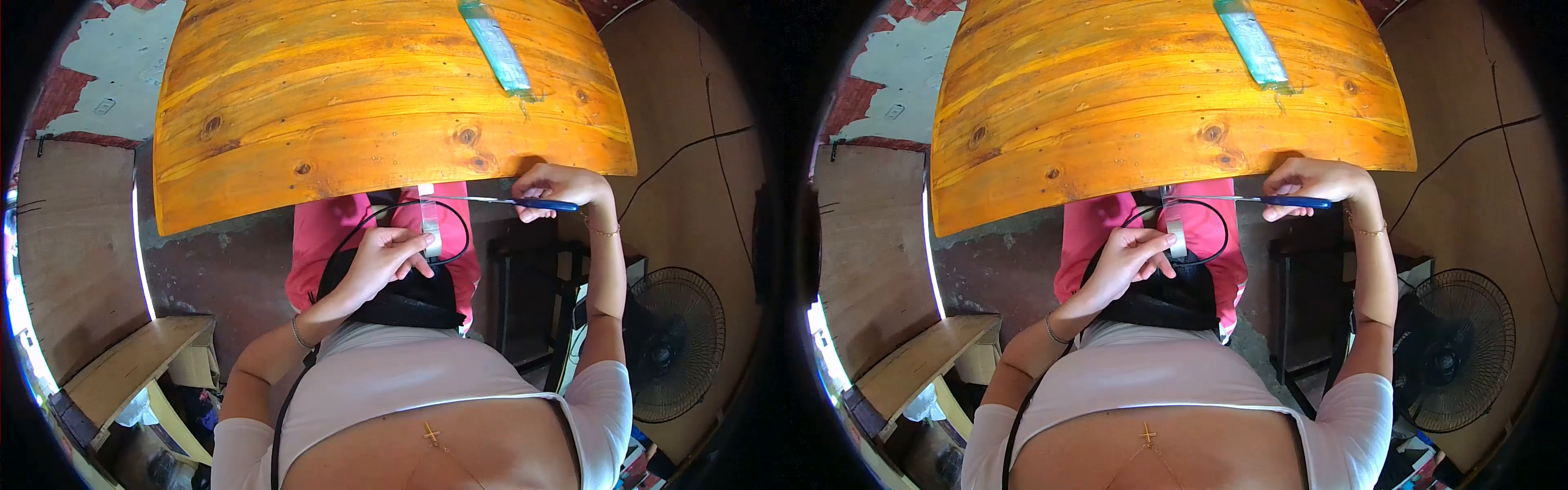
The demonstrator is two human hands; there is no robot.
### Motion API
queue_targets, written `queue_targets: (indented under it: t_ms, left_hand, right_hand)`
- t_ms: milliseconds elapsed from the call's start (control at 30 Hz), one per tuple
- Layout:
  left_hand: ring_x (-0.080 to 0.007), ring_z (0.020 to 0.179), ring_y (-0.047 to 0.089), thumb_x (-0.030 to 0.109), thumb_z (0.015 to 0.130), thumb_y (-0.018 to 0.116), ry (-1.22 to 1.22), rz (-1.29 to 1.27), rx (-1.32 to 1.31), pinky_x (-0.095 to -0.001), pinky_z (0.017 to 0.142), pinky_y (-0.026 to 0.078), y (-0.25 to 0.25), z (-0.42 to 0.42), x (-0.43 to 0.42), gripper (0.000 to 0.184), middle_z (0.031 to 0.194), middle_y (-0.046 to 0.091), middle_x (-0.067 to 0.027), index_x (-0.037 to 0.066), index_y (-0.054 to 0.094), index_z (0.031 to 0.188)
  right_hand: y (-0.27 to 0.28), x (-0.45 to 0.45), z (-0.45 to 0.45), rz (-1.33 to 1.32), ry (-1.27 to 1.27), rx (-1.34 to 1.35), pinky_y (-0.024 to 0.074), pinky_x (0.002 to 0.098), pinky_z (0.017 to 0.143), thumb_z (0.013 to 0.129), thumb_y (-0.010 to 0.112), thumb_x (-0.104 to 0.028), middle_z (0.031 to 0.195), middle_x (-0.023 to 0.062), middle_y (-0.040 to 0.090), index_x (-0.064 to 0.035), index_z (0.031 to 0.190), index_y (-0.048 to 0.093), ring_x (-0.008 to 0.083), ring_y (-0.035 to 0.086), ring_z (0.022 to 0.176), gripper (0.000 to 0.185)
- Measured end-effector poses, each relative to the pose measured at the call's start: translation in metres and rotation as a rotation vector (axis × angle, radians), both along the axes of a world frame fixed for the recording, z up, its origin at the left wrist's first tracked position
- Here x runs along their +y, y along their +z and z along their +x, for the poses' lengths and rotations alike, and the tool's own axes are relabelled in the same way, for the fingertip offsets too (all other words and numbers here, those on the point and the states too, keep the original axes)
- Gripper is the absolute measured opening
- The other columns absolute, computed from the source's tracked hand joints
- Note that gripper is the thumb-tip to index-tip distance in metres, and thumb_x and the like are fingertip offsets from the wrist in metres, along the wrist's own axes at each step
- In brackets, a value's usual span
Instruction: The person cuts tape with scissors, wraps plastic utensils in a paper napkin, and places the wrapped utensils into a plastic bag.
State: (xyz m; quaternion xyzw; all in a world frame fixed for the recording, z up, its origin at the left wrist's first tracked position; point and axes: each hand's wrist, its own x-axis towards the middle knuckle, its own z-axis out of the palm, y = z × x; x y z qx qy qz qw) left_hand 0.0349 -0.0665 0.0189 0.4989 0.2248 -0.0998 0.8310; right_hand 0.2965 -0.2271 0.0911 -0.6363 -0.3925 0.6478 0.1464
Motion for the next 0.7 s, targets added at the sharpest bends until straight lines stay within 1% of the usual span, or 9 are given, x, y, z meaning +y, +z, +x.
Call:
queue_targets:
  t_ms: [167,400,467,567,600,633,667,700]
  left_hand:
    - [-0.0014,0.038,0.037,0.025,0.086,0.059,-0.002,0.015,-0.012,-0.0168,0.035,0.024,0.001,0.0,0.001,0.026,0.059,0.063,-0.0096,0.002,0.062,0.075]
    - [-0.001,0.039,0.038,0.025,0.086,0.058,-0.002,0.001,0.012,-0.0167,0.035,0.025,0.002,0.0,0.001,0.026,0.059,0.063,-0.0088,0.002,0.062,0.075]
    - [-0.0012,0.039,0.038,0.023,0.086,0.058,-0.009,0.014,0.003,-0.0168,0.036,0.025,0.002,-0.001,0.002,0.024,0.059,0.063,-0.0088,0.001,0.062,0.078]
    - [-0.0018,0.04,0.039,0.022,0.086,0.058,-0.047,0.044,-0.03,-0.0171,0.037,0.026,0.001,-0.003,-0.002,0.024,0.059,0.063,-0.0084,0.0,0.064,0.082]
    - [-0.002,0.04,0.039,0.022,0.086,0.058,-0.065,0.055,-0.044,-0.0172,0.037,0.027,0.0,-0.005,-0.004,0.024,0.059,0.063,-0.0083,-0.001,0.064,0.083]
    - [-0.0014,0.041,0.043,0.017,0.085,0.06,-0.096,0.086,-0.08,-0.0168,0.037,0.026,0.002,-0.006,-0.004,0.019,0.059,0.062,-0.0068,-0.002,0.065,0.085]
    - [-0.0013,0.042,0.044,0.014,0.085,0.06,-0.123,0.144,-0.104,-0.0166,0.038,0.027,0.005,-0.007,-0.005,0.017,0.059,0.062,-0.0056,-0.002,0.065,0.085]
    - [-0.0012,0.043,0.045,0.012,0.084,0.06,-0.151,0.203,-0.127,-0.0164,0.039,0.029,0.008,-0.008,-0.006,0.015,0.059,0.062,-0.0044,-0.002,0.065,0.085]
  right_hand:
    - [-0.003,0.008,0.002,-0.031,0.005,0.006,0.0386,0.0192,0.045,0.08,0.066,-0.031,0.057,-0.0016,0.053,-0.001,0.074,0.058,0.0038,0.048,0.049,0.032]
    - [0.004,0.013,-0.001,0.007,0.01,-0.049,0.0362,0.0193,0.043,0.079,0.067,-0.029,0.053,-0.0024,0.051,-0.0009,0.071,0.059,0.0036,0.048,0.048,0.03]
    - [0.004,0.012,-0.001,0.051,0.02,-0.065,0.0355,0.0197,0.042,0.078,0.068,-0.029,0.052,-0.0026,0.051,-0.0009,0.068,0.06,0.0036,0.048,0.047,0.031]
    - [0.003,0.011,-0.004,0.093,0.04,-0.162,0.0347,0.0203,0.042,0.077,0.07,-0.031,0.051,-0.0026,0.051,-0.0009,0.065,0.06,0.0035,0.047,0.046,0.034]
    - [0.006,0.011,-0.004,0.057,0.03,-0.174,0.0346,0.0204,0.042,0.076,0.07,-0.032,0.051,-0.0026,0.051,-0.0008,0.066,0.061,0.0032,0.047,0.047,0.034]
    - [0.013,0.011,-0.003,0.022,0.02,-0.186,0.0345,0.0205,0.042,0.076,0.07,-0.033,0.051,-0.0026,0.052,-0.0007,0.066,0.062,0.003,0.047,0.047,0.034]
    - [0.019,0.01,-0.001,-0.014,0.011,-0.198,0.0344,0.0206,0.043,0.075,0.07,-0.033,0.052,-0.0025,0.053,-0.0006,0.067,0.063,0.0027,0.047,0.047,0.035]
    - [0.024,0.005,0.006,-0.053,0.065,-0.226,0.0341,0.0204,0.043,0.073,0.073,-0.031,0.051,-0.0026,0.053,-0.001,0.071,0.065,0.0022,0.047,0.048,0.031]
